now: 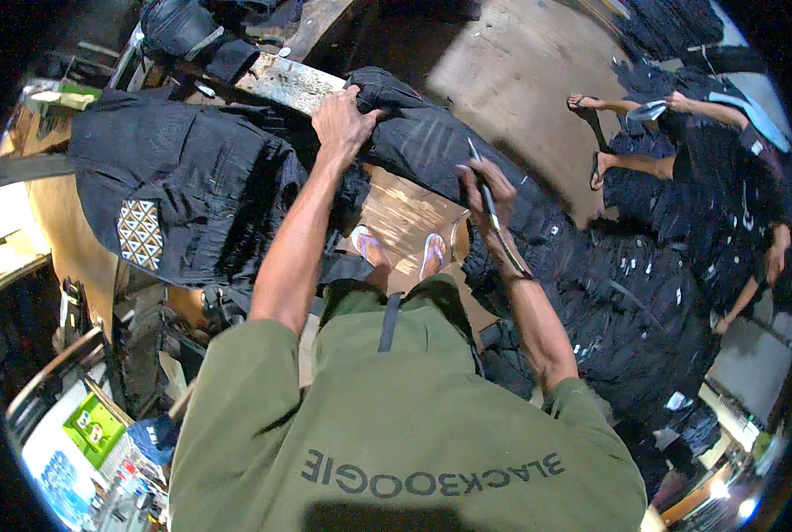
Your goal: The person repeatedly picks up black garments from a pile, places them on a wooden board, and uses a handheld marker to make marks on the fabric. After marking, the garment is set aside and another is picked up. The process is repeated multiple times.
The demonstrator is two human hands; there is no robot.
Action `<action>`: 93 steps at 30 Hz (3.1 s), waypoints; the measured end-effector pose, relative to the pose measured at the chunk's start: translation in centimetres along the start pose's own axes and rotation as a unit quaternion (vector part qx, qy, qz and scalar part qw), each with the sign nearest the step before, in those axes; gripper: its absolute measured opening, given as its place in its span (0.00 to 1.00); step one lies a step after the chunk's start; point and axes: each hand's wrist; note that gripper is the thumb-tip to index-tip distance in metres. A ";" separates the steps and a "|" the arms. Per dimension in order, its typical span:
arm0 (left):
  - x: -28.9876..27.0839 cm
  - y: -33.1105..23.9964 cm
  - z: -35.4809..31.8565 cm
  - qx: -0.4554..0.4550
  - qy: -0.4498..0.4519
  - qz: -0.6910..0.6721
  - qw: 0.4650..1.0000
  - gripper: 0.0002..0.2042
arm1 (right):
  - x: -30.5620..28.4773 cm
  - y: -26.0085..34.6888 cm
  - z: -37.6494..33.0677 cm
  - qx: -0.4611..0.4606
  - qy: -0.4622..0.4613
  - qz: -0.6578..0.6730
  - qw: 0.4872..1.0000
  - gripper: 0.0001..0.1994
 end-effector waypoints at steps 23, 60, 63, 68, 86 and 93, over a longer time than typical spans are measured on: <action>6.1 2.0 -0.7 0.069 -0.198 0.025 0.978 0.26 | 0.6 -6.5 1.7 -0.218 0.172 0.155 0.948 0.18; 6.3 2.4 -0.4 0.096 -0.244 0.037 0.964 0.25 | 0.2 -6.6 2.0 -0.198 0.191 0.154 0.949 0.18; 6.3 2.4 -0.4 0.091 -0.239 0.033 0.966 0.25 | 0.3 -6.6 1.9 -0.198 0.181 0.157 0.951 0.18; 6.3 2.7 -0.2 0.099 -0.241 0.045 0.964 0.25 | 0.3 -6.8 1.9 -0.213 0.203 0.179 0.939 0.17; 6.8 3.4 0.0 0.096 -0.248 0.055 0.962 0.25 | -0.1 -6.8 1.8 -0.183 0.182 0.171 0.951 0.15; 6.8 3.7 0.2 0.124 -0.258 0.040 0.957 0.25 | -0.4 -6.9 1.7 -0.176 0.172 0.162 0.956 0.15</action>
Point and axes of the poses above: each hand's wrist, its own z-axis towards the middle knuckle, its own x-axis out of the palm, y = z × x, and after that the axes turned 13 degrees about -z, right-handed
